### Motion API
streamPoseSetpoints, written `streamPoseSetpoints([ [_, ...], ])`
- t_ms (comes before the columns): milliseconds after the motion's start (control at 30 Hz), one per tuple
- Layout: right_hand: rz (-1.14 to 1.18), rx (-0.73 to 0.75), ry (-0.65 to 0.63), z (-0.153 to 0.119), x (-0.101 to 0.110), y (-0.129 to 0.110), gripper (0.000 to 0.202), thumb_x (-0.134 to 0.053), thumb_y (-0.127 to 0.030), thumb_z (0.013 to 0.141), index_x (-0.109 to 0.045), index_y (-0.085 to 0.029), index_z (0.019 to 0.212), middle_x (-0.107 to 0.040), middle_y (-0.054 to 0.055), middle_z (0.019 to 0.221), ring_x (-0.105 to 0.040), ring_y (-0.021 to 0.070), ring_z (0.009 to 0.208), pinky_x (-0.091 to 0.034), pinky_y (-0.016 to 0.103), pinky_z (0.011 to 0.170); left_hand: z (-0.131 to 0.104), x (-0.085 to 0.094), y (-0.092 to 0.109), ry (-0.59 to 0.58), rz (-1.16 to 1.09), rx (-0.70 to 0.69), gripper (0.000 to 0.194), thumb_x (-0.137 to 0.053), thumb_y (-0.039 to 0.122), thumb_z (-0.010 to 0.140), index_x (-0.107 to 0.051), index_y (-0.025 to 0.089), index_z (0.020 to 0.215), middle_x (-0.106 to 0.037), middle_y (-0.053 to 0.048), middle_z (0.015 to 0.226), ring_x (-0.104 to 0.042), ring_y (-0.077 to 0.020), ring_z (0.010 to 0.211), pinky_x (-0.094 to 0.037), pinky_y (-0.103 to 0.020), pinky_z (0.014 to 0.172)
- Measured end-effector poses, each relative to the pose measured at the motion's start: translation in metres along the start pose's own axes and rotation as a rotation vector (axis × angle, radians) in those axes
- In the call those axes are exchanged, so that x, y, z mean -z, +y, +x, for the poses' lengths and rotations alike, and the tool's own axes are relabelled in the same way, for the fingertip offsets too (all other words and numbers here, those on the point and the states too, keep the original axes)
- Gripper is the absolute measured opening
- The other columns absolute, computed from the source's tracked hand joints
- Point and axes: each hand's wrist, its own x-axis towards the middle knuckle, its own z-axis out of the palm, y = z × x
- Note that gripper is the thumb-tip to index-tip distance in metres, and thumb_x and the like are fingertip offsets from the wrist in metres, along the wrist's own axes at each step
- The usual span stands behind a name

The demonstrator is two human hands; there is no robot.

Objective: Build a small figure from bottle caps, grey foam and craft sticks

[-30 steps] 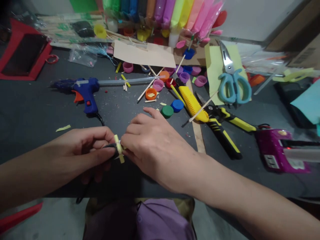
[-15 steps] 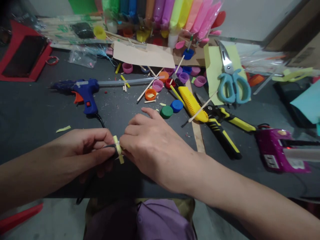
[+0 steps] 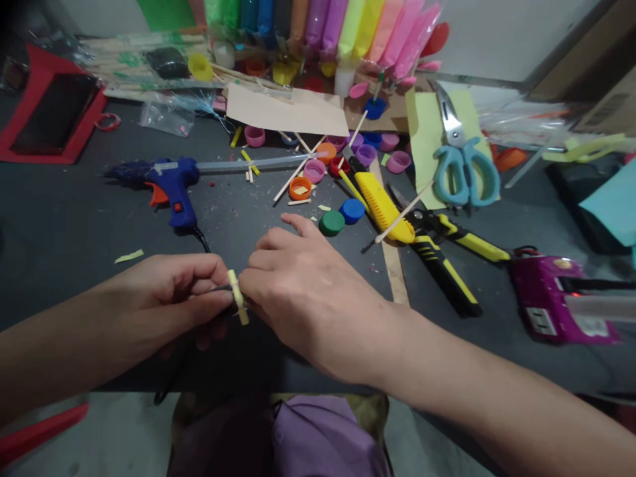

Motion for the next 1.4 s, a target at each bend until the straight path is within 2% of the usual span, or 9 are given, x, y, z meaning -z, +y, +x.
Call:
streamPoseSetpoints([
  [400,0.015,-0.001,0.001,0.001,-0.001,0.002,0.022,-0.054,-0.01,0.092,-0.067,-0.018,0.077,-0.07,0.005,0.087,-0.061,0.021,0.092,-0.03,0.048,0.108,-0.003,0.001,-0.009,-0.014,-0.107,0.039,0.005,-0.055,0.028,0.089,-0.06,0.026,0.089,-0.06,0.004,0.068,-0.053,-0.0127,0.057,-0.039,-0.016,0.04],
  [767,0.007,0.002,-0.003,-0.001,-0.002,0.003,0.019,-0.055,-0.011,0.092,-0.068,-0.019,0.08,-0.07,0.004,0.089,-0.06,0.0206,0.095,-0.028,0.048,0.11,0.003,0.0,-0.014,-0.005,-0.085,0.002,0.014,-0.057,0.037,0.09,-0.055,0.025,0.083,-0.059,0.004,0.065,-0.054,-0.0122,0.051,-0.041,-0.016,0.036],
  [1100,-0.003,0.016,0.038,-0.001,-0.007,0.004,0.019,-0.057,-0.012,0.092,-0.065,-0.019,0.076,-0.069,0.002,0.086,-0.061,0.0201,0.093,-0.027,0.048,0.111,0.005,-0.002,-0.018,0.025,-0.059,0.018,0.014,-0.057,0.035,0.088,-0.054,0.025,0.08,-0.06,0.005,0.064,-0.056,-0.013,0.05,-0.043,-0.017,0.036],
  [1400,0.002,0.009,0.036,-0.001,-0.004,0.003,0.022,-0.055,-0.011,0.092,-0.065,-0.018,0.074,-0.068,0.003,0.084,-0.061,0.0206,0.092,-0.03,0.048,0.11,0.005,0.002,-0.023,-0.03,-0.083,-0.012,0.007,-0.057,0.032,0.087,-0.057,0.025,0.087,-0.06,0.003,0.069,-0.056,-0.0142,0.054,-0.045,-0.019,0.037],
])
